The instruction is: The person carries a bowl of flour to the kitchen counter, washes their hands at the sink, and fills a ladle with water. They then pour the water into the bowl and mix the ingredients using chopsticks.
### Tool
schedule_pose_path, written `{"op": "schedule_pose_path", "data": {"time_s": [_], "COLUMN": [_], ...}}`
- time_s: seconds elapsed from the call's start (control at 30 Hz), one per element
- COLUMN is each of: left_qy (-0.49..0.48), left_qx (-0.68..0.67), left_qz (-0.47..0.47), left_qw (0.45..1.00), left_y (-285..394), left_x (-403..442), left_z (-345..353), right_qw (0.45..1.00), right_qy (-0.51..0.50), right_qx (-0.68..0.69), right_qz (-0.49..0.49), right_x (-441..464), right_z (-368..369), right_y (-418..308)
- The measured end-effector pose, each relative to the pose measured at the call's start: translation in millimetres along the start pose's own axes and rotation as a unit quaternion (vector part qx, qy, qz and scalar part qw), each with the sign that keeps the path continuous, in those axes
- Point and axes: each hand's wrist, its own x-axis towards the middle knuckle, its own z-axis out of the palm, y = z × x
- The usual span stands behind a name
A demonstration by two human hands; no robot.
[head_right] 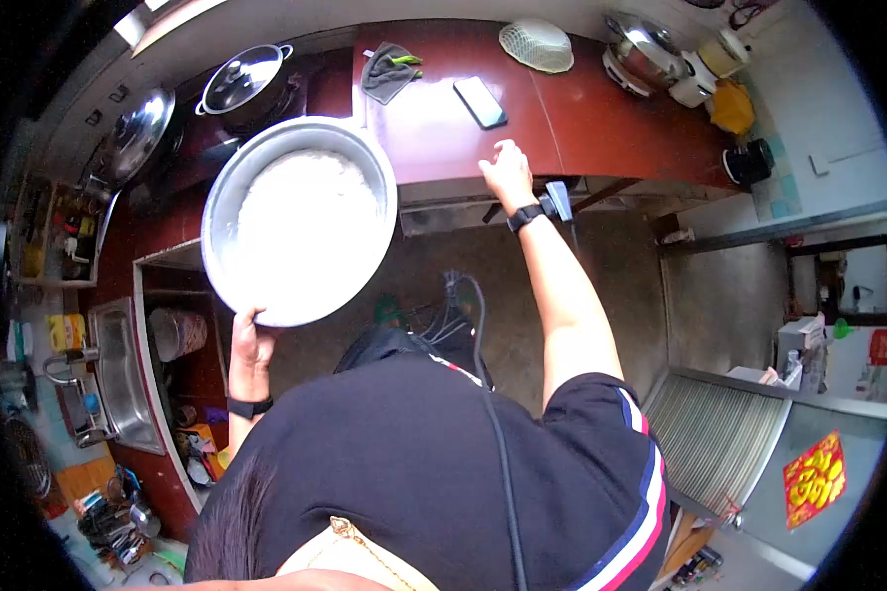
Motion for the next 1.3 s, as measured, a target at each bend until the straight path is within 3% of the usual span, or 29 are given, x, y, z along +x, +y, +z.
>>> {"op": "schedule_pose_path", "data": {"time_s": [0.2, 0.33, 0.53, 0.7, 0.8, 0.93, 1.0, 1.03, 1.07, 1.1, 1.17, 1.23, 1.3], "left_qy": [0.102, 0.173, 0.224, 0.218, 0.217, 0.230, 0.234, 0.234, 0.233, 0.234, 0.237, 0.247, 0.256], "left_qx": [-0.037, -0.066, -0.094, -0.100, -0.107, -0.112, -0.106, -0.107, -0.110, -0.116, -0.125, -0.116, -0.111], "left_qz": [0.032, 0.041, 0.048, 0.051, 0.047, 0.049, 0.048, 0.050, 0.052, 0.054, 0.059, 0.068, 0.079], "left_qw": [0.994, 0.982, 0.969, 0.970, 0.969, 0.965, 0.965, 0.965, 0.965, 0.964, 0.962, 0.960, 0.957], "left_y": [-2, -8, -31, -36, -38, -36, -37, -37, -38, -38, -35, -36, -37], "left_x": [6, 16, 27, 42, 49, 49, 48, 48, 49, 47, 42, 40, 46], "left_z": [57, 100, 135, 150, 144, 137, 130, 128, 126, 128, 135, 138, 145], "right_qw": [0.989, 0.978, 0.971, 0.976, 0.974, 0.958, 0.920, 0.916, 0.928, 0.943, 0.926, 0.901, 0.875], "right_qy": [0.017, 0.024, 0.023, 0.016, 0.017, 0.063, 0.143, 0.185, 0.137, 0.091, 0.027, -0.012, 0.020], "right_qx": [-0.143, -0.206, -0.229, -0.207, -0.226, -0.258, -0.362, -0.353, -0.330, -0.230, -0.078, -0.069, -0.067], "right_qz": [0.028, -0.004, -0.067, -0.065, 0.005, 0.104, 0.034, -0.056, -0.102, -0.222, -0.367, -0.428, -0.478], "right_x": [152, 206, 207, 212, 223, 251, 254, 246, 243, 247, 241, 244, 267], "right_z": [56, 82, 90, 86, 58, 33, 35, 32, 33, 45, 93, 125, 165], "right_y": [8, 1, 22, 40, 46, 113, 137, 111, 79, 64, 22, -26, -47]}}
